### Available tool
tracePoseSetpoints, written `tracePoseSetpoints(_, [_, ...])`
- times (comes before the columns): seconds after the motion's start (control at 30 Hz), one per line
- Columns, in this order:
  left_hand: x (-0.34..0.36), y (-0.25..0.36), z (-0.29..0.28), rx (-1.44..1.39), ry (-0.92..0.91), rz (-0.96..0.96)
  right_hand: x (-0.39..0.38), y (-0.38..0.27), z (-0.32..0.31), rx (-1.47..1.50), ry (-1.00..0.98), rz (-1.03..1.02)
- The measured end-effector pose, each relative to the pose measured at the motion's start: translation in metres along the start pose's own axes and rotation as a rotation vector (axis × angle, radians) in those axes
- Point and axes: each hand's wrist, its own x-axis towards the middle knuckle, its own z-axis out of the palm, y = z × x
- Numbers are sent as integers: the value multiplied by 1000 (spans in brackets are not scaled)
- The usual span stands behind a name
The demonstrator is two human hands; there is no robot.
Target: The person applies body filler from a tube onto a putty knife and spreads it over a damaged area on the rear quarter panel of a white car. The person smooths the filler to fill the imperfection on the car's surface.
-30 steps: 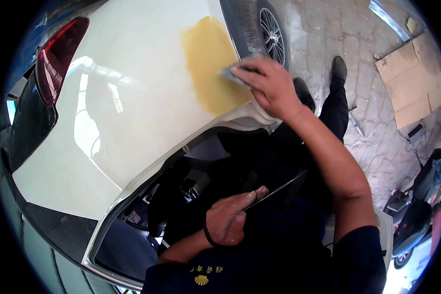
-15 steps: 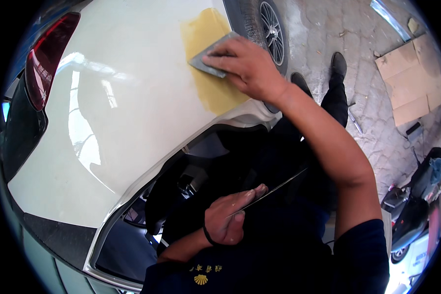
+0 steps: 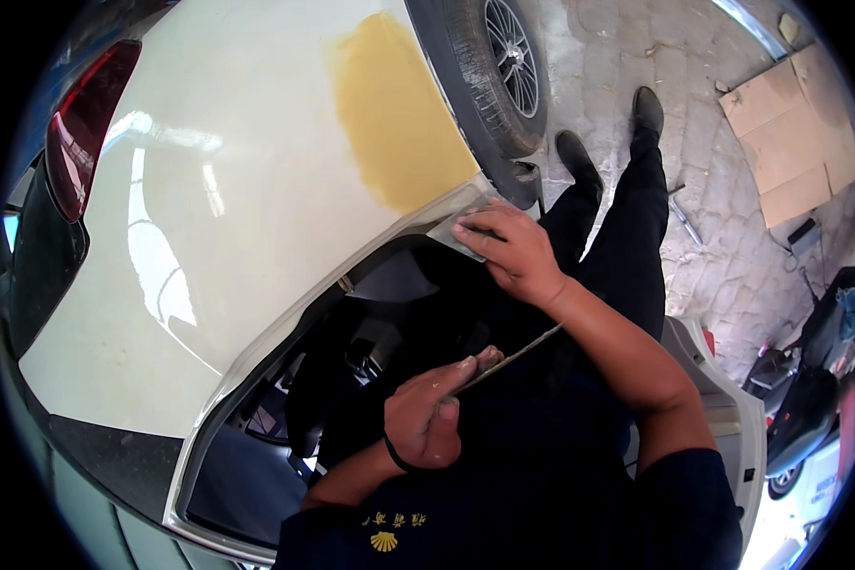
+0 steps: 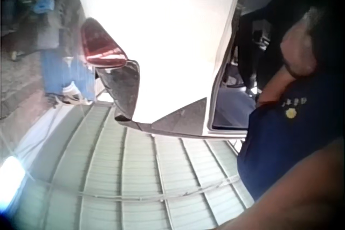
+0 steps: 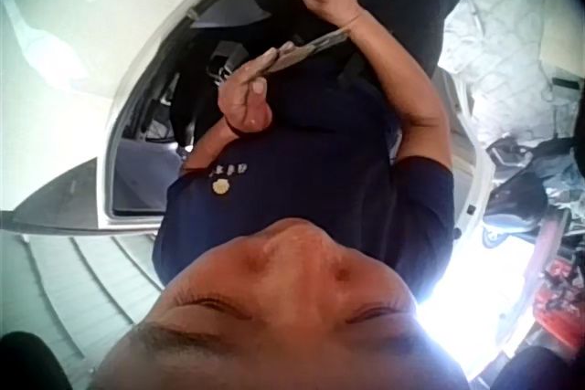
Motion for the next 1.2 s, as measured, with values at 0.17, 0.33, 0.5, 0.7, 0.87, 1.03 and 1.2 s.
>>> tracePoseSetpoints(0.17, [-6,-13,-5,-128,200,-242,-1,-36,-83,771,136,388])
tracePoseSetpoints(0.33, [12,-24,-12,-142,225,-446,14,-82,-121,1059,-146,359])
tracePoseSetpoints(0.5, [15,-22,-24,-184,318,-417,19,-93,-125,733,-311,298])
tracePoseSetpoints(0.7, [21,-24,-23,-182,486,-376,2,-73,-136,226,-116,317])
tracePoseSetpoints(0.87, [12,-29,-14,55,396,-312,5,-111,-79,9,94,19])
tracePoseSetpoints(1.03, [-2,-29,-18,141,443,-301,-12,-115,-32,12,63,-36])
tracePoseSetpoints(1.2, [2,-33,-47,-35,703,-55,-21,-89,-38,356,31,438])
